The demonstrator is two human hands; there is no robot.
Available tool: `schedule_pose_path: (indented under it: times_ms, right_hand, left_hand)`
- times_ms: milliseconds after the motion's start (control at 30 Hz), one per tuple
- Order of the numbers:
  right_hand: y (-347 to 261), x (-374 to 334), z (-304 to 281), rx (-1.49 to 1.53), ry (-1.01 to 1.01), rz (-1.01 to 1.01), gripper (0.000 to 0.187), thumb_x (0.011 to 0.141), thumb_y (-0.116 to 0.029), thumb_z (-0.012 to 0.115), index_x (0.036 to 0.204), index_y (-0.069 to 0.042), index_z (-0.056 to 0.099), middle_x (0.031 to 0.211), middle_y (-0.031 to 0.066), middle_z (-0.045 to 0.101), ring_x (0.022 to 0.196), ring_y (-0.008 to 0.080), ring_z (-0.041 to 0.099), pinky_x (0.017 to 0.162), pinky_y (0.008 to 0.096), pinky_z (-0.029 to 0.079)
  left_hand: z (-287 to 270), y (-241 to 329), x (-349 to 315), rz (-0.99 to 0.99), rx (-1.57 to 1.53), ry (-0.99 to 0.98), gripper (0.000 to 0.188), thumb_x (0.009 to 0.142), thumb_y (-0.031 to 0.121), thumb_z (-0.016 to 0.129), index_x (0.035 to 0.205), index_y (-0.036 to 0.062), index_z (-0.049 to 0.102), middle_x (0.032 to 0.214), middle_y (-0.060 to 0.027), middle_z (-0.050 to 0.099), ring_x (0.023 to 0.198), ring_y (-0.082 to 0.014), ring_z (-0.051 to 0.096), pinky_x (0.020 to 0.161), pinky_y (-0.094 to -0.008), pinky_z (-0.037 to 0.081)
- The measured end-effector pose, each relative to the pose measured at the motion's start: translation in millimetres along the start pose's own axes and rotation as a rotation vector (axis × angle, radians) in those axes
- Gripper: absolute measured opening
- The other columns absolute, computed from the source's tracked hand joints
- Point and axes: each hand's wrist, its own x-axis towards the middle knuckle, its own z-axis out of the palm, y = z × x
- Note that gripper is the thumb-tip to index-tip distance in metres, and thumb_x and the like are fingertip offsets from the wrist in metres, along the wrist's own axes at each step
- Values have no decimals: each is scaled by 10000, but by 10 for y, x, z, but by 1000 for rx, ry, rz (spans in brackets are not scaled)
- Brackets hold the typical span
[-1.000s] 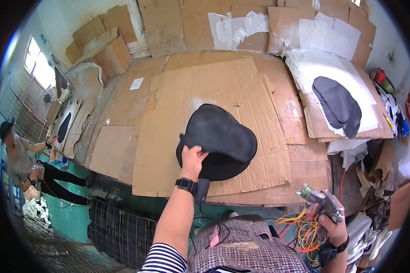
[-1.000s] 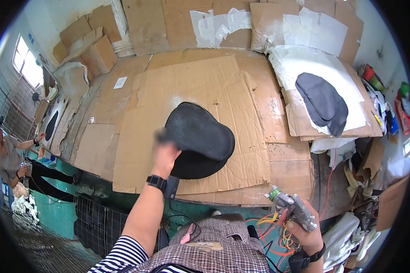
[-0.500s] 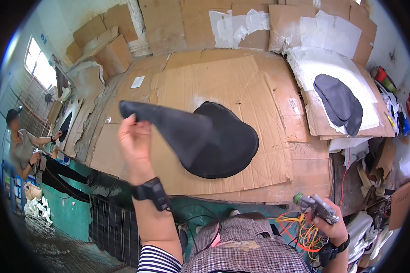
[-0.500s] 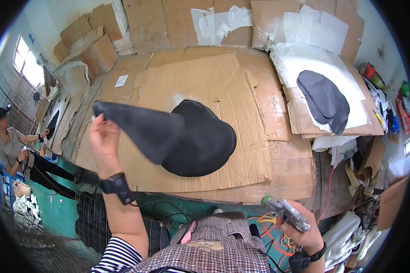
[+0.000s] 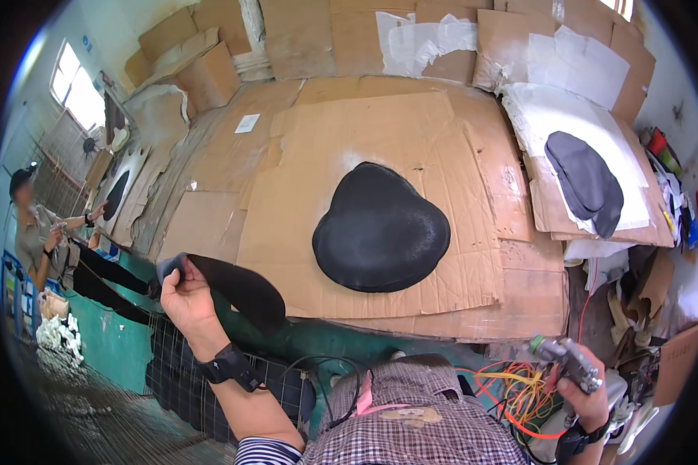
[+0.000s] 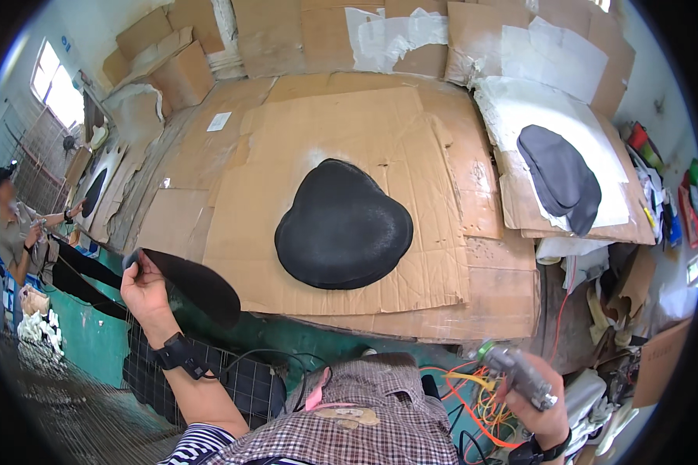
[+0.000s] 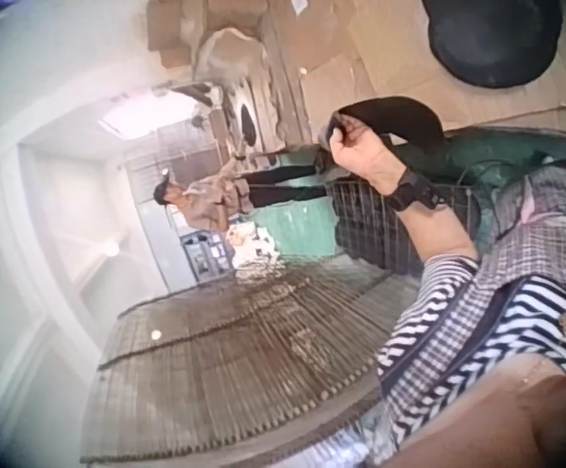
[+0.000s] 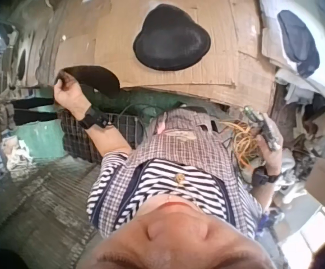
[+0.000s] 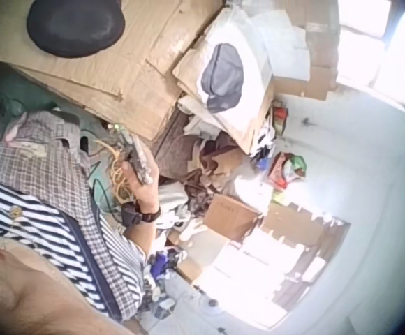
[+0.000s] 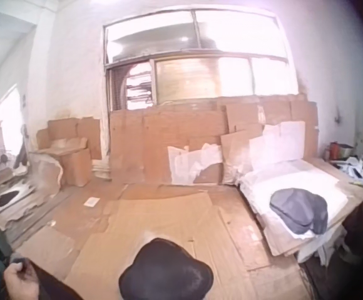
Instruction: The person assembles black shoe insoles by picking up a base piece and a top piece, pressing them together, and placing the finished unit on a wire rack. The person repeats this process multiple times, handling the parts by hand and using a handheld tool to apply adhesive or seal the edges.
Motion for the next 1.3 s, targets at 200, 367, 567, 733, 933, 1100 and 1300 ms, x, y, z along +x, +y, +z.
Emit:
schedule_pose_path:
  times_ms: [200, 367, 567, 733, 933, 1100, 1300]
  right_hand:
    - [138, 139, 334, 124, -213, 8, 584, 799, -128, 701, 1296, 36, 443, 895, 121, 634, 777, 178, 624, 701, 313, 508]
    - [40, 394, 639, 84, -73, -89, 577, 828, -200, 690, 1289, 37, 436, 827, 98, 619, 759, 167, 618, 683, 299, 504]
    - [-36, 474, 561, 43, 114, -121, 590, 823, -276, 712, 1244, 48, 455, 849, 70, 595, 717, 145, 587, 670, 285, 495]
    - [42, 244, 284, -21, 144, -131, 622, 819, -223, 712, 1298, 50, 425, 865, 75, 592, 721, 134, 581, 672, 263, 486]
    - [35, 23, 188, -5, 11, -52, 585, 807, -189, 715, 1270, 60, 457, 847, 90, 618, 718, 138, 597, 667, 275, 498]
    - [65, 167, 303, 57, -163, 13, 572, 803, -171, 706, 1266, 60, 461, 865, 102, 625, 765, 155, 617, 673, 291, 506]
    - [-37, 456, 443, 110, 30, -144, 547, 796, -240, 718, 1193, 48, 475, 821, 85, 611, 720, 167, 606, 679, 304, 502]
  left_hand:
    - [-121, 65, -95, -16, -18, -41, 228, 777, -55, 484, 998, -67, 537, 999, -183, 632, 960, -315, 626, 902, -428, 517]
    - [-108, 52, -224, -63, -11, -145, 226, 771, -57, 482, 981, -45, 566, 982, -161, 650, 932, -300, 642, 898, -423, 518]
    - [-115, 0, -232, -83, 9, -145, 220, 773, -57, 485, 975, -37, 568, 968, -145, 655, 912, -293, 647, 884, -418, 524]
    - [-56, -111, -263, -105, 26, -108, 223, 774, -65, 485, 981, -29, 562, 963, -137, 650, 908, -289, 644, 874, -418, 527]
    - [-2, -259, -279, -131, 32, -97, 235, 768, -69, 488, 990, -28, 556, 979, -135, 645, 910, -284, 640, 869, -413, 527]
    - [-41, -332, -312, -168, 63, -126, 227, 768, -62, 489, 983, -33, 555, 978, -147, 644, 895, -281, 641, 873, -411, 520]
    - [-71, -323, -393, -176, 87, -94, 221, 771, -51, 490, 980, -32, 559, 966, -144, 654, 886, -279, 646, 871, -402, 521]
